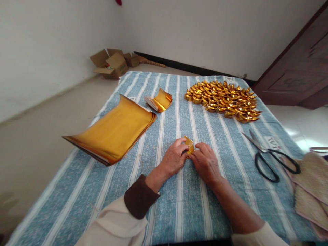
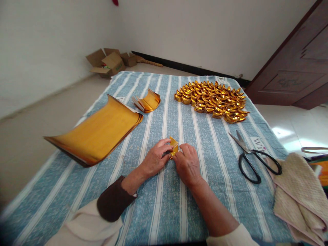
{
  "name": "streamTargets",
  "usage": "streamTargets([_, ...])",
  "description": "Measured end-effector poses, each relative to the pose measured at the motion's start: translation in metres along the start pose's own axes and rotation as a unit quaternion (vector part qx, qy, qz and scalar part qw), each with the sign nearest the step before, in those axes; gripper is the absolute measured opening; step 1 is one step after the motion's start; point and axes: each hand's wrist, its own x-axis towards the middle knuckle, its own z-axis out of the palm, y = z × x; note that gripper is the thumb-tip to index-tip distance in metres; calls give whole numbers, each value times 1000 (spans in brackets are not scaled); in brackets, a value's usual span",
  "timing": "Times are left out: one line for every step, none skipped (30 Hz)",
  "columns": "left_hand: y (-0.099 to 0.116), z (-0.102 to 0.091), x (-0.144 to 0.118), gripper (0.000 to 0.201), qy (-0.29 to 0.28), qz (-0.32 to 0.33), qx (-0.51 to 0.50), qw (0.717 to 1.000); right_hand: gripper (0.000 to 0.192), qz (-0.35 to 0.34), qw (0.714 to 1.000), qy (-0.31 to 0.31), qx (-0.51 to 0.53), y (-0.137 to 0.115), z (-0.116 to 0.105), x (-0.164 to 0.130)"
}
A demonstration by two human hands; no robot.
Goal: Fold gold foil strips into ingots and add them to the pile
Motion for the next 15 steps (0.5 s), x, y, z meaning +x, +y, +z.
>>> streamTargets([0, 0, 0, 24, 1, 0, 0, 1000, 25, -5, 1000, -1, -6, 0, 0, 0])
streamTargets([0, 0, 0, 24, 2, 0, -1, 1000, 26, -9, 1000, 0, -10, -1, 0, 0])
streamTargets([1, 0, 0, 25, 2, 2, -2, 1000, 26, -12, 1000, 2, -14, -1, 0, -1])
streamTargets([1, 0, 0, 25, 3, 4, -5, 1000, 26, -14, 1000, 3, -17, -1, 1, -1])
streamTargets([0, 0, 0, 26, 3, 6, -8, 1000, 25, -14, 1000, 3, -19, -1, 1, -2])
streamTargets([0, 0, 0, 26, 3, 8, -12, 1000, 25, -14, 1000, 2, -20, -1, 1, -2])
streamTargets([0, 0, 0, 26, 3, 10, -14, 1000, 25, -13, 1000, -1, -20, -1, 1, -2])
streamTargets([0, 0, 0, 26, 3, 11, -16, 1000, 25, -11, 1000, -5, -20, -1, 1, -2])
streamTargets([0, -1, 0, 26, 3, 13, -16, 1000, 25, -9, 1000, -8, -19, -1, 1, -2])
streamTargets([-1, -1, 0, 26, 2, 15, -16, 1000, 25, -7, 1000, -10, -18, -2, 1, -2])
streamTargets([-1, -1, 0, 26, 1, 17, -15, 1000, 24, -6, 1000, -11, -17, -2, 1, -2])
streamTargets([-2, -1, 0, 25, 1, 19, -14, 1000, 23, -6, 1000, -11, -17, -2, 0, -2])
streamTargets([-2, 0, 1, 25, 2, 20, -14, 1000, 22, -4, 1000, -11, -17, -2, 0, -2])
streamTargets([-3, 0, 1, 25, 3, 20, -15, 1000, 21, -2, 1000, -13, -17, -2, 0, -2])
streamTargets([-4, 1, 1, 25, 4, 19, -15, 1000, 21, 0, 1000, -16, -17, -2, 0, -2])
